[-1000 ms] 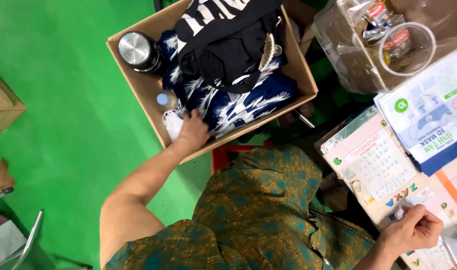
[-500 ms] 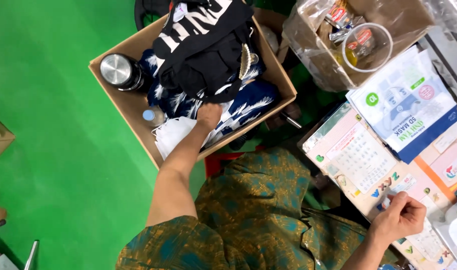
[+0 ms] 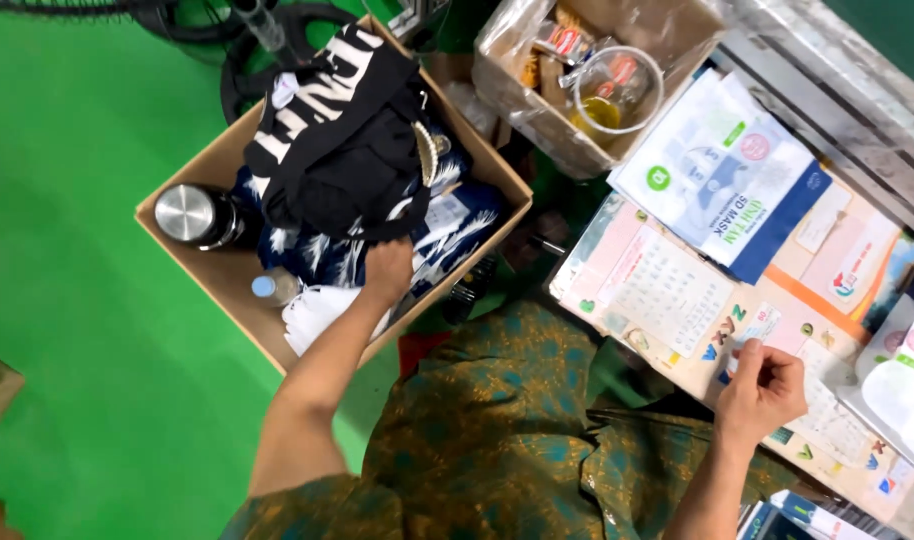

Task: Packaging face masks into plastic bags and then into cardboard boxes for shipping.

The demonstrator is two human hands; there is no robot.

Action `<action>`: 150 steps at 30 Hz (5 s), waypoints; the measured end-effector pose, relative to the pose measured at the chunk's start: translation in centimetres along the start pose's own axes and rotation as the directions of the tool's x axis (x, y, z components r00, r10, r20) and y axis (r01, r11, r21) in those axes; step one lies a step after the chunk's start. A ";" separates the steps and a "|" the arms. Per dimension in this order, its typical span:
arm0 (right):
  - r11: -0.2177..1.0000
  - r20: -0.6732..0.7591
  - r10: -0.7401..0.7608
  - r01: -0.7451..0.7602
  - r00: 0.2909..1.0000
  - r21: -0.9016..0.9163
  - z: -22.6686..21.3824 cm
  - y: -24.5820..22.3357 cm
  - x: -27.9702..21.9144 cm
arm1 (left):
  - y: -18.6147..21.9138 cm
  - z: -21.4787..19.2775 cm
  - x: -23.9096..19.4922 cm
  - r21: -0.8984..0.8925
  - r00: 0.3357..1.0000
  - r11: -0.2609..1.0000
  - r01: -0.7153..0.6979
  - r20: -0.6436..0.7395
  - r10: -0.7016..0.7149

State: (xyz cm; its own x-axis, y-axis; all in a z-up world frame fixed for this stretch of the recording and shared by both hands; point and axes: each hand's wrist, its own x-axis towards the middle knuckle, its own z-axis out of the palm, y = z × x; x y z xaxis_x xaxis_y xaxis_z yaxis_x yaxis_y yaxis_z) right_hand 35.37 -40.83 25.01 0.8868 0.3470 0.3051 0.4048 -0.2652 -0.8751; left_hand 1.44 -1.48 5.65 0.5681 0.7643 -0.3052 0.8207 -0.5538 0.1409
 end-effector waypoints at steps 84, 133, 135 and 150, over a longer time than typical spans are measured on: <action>0.986 0.063 -0.114 0.105 0.992 0.126 4.6 -6.6 12.7 | 35.0 -28.7 -6.8 -0.834 0.664 0.117 -0.539 -0.335 0.668; 0.925 0.040 -0.076 0.085 0.996 -0.371 -4.3 -1.4 10.5 | 52.5 -28.7 -1.5 -0.310 0.279 0.120 -0.943 -0.543 0.792; 0.852 0.066 -0.179 0.188 0.982 -0.489 -6.6 -2.7 12.2 | 54.2 -29.2 -0.7 -0.291 0.272 0.112 -0.950 -0.598 0.754; 0.508 0.103 -0.164 0.173 0.981 -0.843 -11.4 1.2 14.7 | 51.2 -31.4 34.0 -0.175 0.770 0.814 -0.554 -0.479 0.421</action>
State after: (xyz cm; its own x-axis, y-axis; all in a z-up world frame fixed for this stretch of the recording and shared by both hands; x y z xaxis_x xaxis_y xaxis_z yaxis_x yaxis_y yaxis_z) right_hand 51.42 -46.35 32.74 0.7808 0.4764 0.4042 0.5475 -0.8334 -0.0752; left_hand 64.69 6.60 32.07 0.8125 0.5139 0.2753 0.3643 -0.8162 0.4484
